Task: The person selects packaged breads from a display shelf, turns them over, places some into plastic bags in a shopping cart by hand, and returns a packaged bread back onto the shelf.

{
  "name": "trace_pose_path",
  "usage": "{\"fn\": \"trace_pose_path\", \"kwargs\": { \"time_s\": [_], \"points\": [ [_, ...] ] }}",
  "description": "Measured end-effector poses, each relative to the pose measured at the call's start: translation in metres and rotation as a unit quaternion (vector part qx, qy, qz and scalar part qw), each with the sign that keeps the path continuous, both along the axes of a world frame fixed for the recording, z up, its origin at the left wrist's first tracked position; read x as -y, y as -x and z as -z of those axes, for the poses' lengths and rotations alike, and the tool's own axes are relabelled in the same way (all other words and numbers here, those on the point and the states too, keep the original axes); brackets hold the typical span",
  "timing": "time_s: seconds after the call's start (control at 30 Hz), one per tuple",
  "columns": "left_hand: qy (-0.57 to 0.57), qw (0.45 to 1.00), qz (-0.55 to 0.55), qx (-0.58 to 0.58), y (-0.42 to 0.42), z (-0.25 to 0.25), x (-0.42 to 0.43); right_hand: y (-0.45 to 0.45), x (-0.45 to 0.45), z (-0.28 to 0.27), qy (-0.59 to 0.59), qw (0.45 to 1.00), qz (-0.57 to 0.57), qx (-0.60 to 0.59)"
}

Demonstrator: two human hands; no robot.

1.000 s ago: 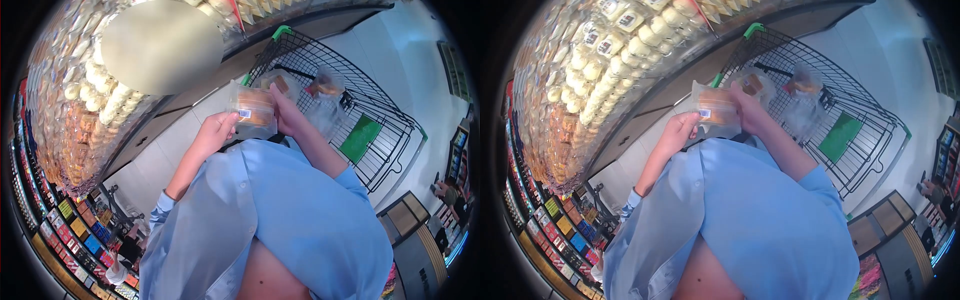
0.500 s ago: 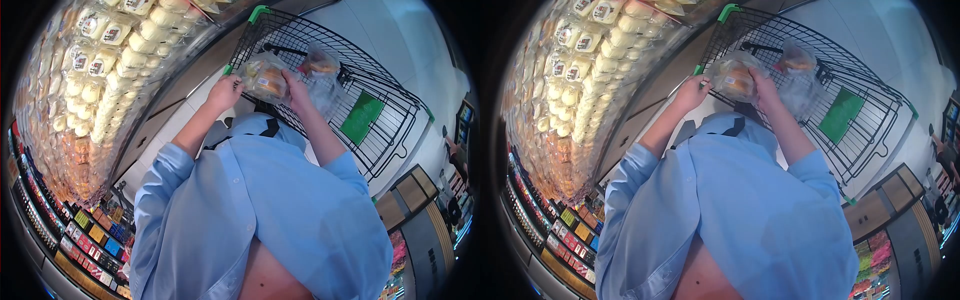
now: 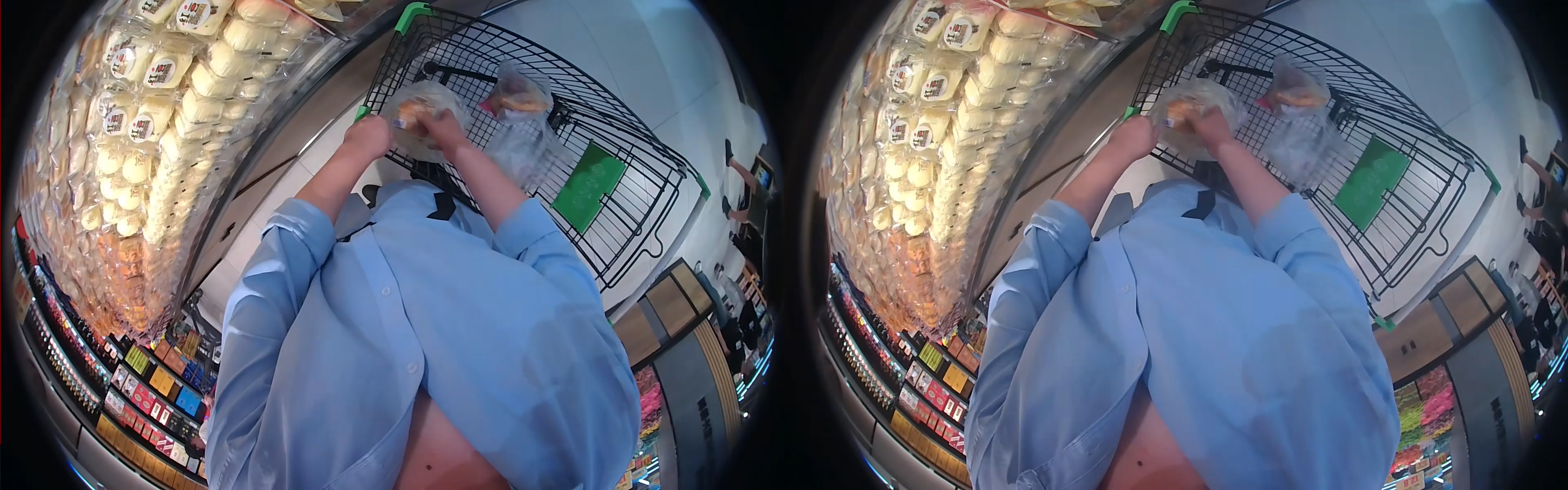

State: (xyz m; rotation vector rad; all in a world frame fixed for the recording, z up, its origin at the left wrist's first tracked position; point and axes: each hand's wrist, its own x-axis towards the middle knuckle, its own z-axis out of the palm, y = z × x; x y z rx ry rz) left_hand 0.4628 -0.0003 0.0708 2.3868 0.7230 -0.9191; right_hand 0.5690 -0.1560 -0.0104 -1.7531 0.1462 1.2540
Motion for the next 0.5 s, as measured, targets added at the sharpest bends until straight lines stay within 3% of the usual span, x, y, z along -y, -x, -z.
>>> {"fn": "trace_pose_path", "kwargs": {
  "time_s": [0.07,0.17,0.27,0.37,0.5],
  "points": [
    [-0.003,1.0,-0.012,0.007,0.005,0.008,-0.002,0.006,0.0,-0.004,0.023,1.0,0.015,0.015],
    [-0.016,1.0,-0.024,-0.003,0.01,0.007,-0.001,0.009,0.01,0.026,-0.022,0.991,0.003,0.129],
    [-0.013,0.999,-0.028,-0.011,0.011,0.002,0.0,0.01,0.02,0.034,0.035,0.986,0.007,0.163],
    [-0.004,1.0,-0.026,0.001,0.011,-0.001,0.001,0.001,0.03,0.006,0.032,0.993,-0.042,0.109],
    [0.002,1.0,-0.022,0.02,0.011,-0.004,0.002,-0.012,0.047,-0.014,0.11,0.971,-0.102,0.188]
  ]
}}
